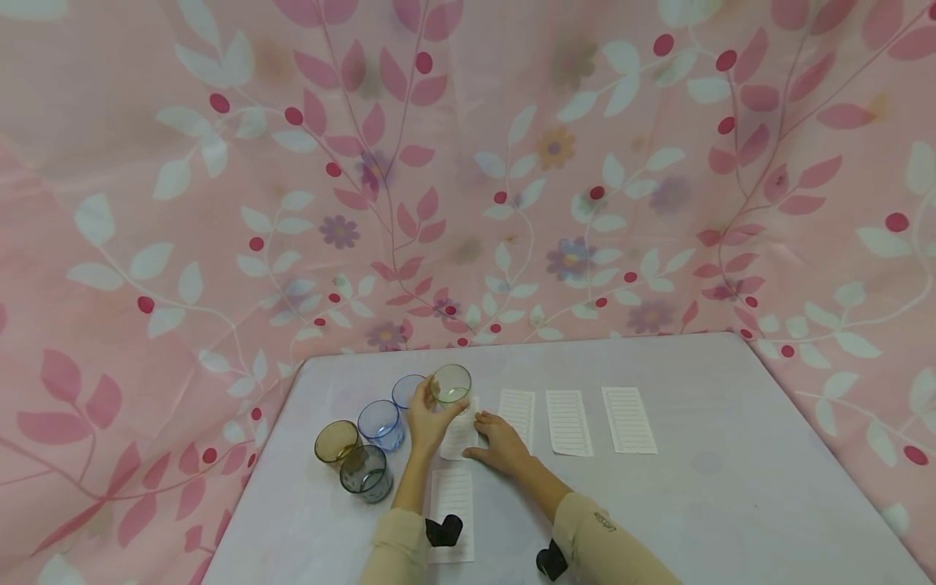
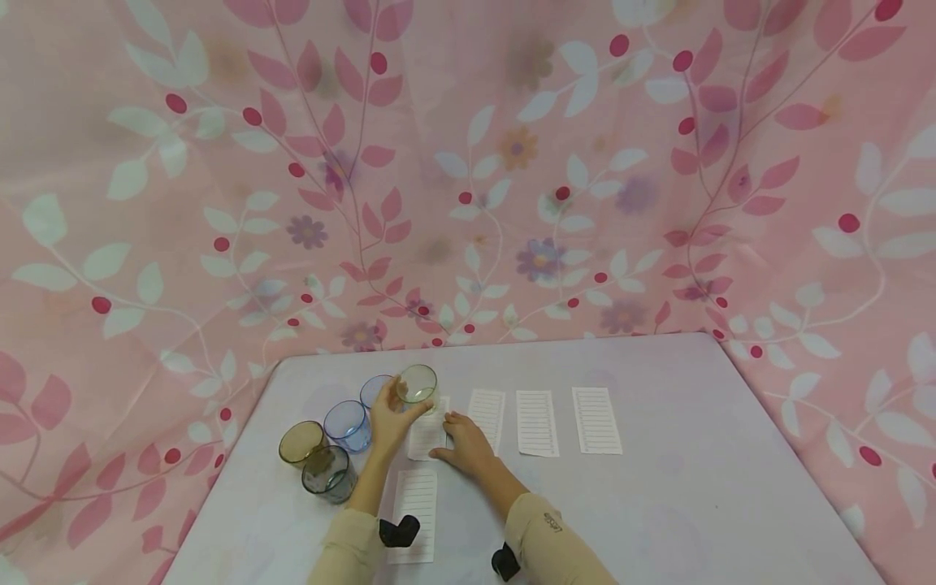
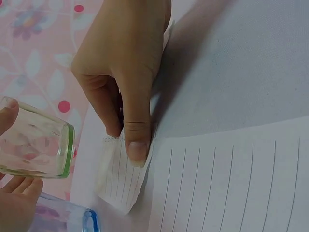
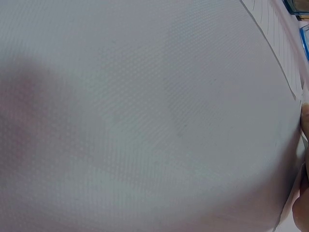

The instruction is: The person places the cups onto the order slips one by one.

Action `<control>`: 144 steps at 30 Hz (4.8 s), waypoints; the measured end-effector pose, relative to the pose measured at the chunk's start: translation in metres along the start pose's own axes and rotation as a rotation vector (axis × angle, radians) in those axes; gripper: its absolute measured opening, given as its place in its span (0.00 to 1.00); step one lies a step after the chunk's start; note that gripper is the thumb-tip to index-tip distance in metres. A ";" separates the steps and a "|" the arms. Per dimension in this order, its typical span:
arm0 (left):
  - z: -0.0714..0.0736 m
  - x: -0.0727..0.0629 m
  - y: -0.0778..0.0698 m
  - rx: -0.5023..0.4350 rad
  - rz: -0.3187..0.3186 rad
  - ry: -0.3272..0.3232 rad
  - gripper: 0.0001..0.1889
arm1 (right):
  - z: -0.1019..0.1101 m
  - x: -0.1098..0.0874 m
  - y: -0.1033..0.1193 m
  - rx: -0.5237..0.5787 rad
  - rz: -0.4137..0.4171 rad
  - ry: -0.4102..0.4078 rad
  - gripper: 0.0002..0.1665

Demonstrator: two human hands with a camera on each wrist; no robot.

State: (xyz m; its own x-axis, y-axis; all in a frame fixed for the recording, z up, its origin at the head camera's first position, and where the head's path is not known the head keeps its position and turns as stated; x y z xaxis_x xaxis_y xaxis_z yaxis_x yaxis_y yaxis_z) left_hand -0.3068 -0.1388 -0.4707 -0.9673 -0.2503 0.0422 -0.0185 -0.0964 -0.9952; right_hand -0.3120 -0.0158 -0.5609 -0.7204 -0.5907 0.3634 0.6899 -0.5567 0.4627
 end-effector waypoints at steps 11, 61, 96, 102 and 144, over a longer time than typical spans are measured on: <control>-0.007 0.019 0.037 0.023 0.024 -0.010 0.39 | -0.003 0.000 -0.002 0.004 -0.002 0.010 0.36; -0.009 0.017 0.063 0.217 -0.025 -0.095 0.40 | -0.002 0.003 0.002 -0.103 0.035 0.049 0.34; 0.038 -0.026 0.035 0.113 -0.055 -0.061 0.34 | 0.010 -0.003 0.011 -0.088 0.059 0.036 0.32; 0.071 -0.051 0.001 0.110 -0.123 -0.158 0.29 | 0.027 -0.014 0.002 -0.106 0.008 0.027 0.32; 0.215 -0.092 0.074 0.217 0.312 -0.445 0.53 | 0.048 -0.062 -0.034 -0.026 -0.107 -0.023 0.30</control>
State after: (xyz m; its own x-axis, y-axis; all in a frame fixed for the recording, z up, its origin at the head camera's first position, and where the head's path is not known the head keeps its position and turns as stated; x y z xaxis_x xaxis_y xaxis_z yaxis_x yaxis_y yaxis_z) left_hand -0.1647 -0.3304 -0.5287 -0.7181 -0.6749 -0.1698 0.3478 -0.1366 -0.9276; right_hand -0.2946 0.0680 -0.5605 -0.7912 -0.5139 0.3315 0.6104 -0.6311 0.4786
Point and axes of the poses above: each hand's wrist, its own x-axis towards the middle knuckle, its own z-axis out of the back of the hand, y = z × x, the point moved 9 cm from there along x, towards the middle knuckle, and after that the axes turned 12 degrees about z, right-handed, at the moved point
